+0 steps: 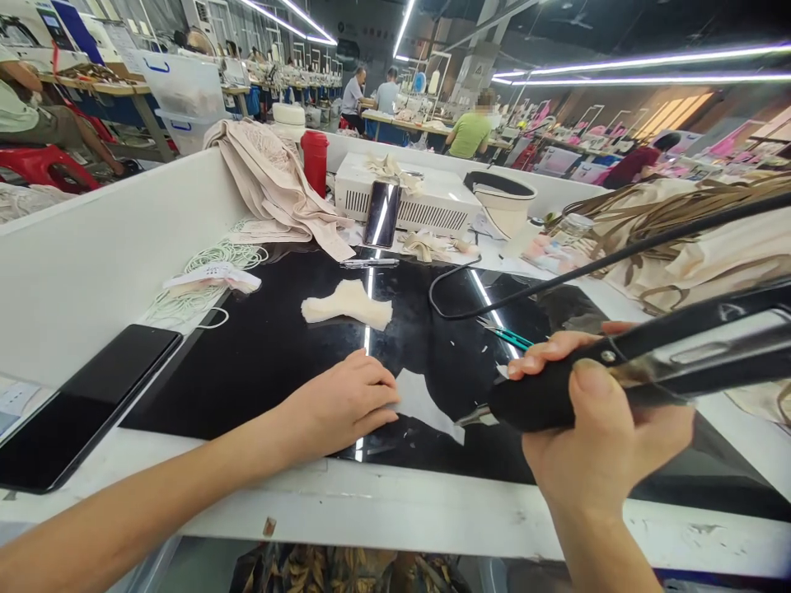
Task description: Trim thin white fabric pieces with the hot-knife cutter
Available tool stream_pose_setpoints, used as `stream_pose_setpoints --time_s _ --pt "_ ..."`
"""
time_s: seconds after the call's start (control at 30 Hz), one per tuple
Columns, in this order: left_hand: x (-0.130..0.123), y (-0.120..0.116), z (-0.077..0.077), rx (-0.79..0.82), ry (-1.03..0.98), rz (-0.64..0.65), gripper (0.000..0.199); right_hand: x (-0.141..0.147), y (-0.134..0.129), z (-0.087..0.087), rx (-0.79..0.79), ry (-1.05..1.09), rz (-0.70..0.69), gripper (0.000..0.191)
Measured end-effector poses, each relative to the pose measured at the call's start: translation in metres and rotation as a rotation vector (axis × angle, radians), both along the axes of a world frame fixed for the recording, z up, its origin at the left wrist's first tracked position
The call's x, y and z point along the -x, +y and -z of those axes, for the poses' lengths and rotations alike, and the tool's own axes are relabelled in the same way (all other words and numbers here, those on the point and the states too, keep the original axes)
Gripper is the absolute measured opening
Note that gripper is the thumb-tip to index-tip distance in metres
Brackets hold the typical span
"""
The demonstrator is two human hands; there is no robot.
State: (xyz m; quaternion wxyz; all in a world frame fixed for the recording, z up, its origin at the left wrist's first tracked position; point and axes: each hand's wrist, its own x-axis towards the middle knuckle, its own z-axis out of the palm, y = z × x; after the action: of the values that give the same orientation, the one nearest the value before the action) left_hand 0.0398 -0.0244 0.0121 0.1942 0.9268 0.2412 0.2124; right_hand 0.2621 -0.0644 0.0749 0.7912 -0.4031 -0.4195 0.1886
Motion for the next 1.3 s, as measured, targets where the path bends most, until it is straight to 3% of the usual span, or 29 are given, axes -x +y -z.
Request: stream_pose_setpoints --time_s 0.1,0.33,0.57,0.7,0.93,1.3 --pt "-0.002 -0.005 0.000 -0.006 -0.023 0.026 0.016 0.005 0.004 -0.003 0.001 0.031 0.030 0.033" --pt "-0.002 -0.005 -0.002 0.032 -0.015 0.050 0.017 0.027 -0.002 -0.004 -0.027 0.041 -0.091 0.035" --pt "0.000 -0.006 -0.002 -0.001 0.008 0.041 0.018 0.030 -0.003 -0.012 -0.030 -0.006 0.081 0.035" --pt "0.000 -0.007 -0.003 -0.025 0.005 0.041 0.018 0.031 -0.001 -0.014 -0.013 0.078 -0.033 0.036" --pt "0.002 -0.007 -0.003 -0.037 0.019 0.048 0.018 0.035 -0.002 -0.001 -0.048 0.009 -0.160 0.035" --pt "0.001 -0.009 -0.006 -0.033 0.038 0.035 0.022 0.033 -0.001 0.007 -0.033 -0.050 -0.150 0.034"
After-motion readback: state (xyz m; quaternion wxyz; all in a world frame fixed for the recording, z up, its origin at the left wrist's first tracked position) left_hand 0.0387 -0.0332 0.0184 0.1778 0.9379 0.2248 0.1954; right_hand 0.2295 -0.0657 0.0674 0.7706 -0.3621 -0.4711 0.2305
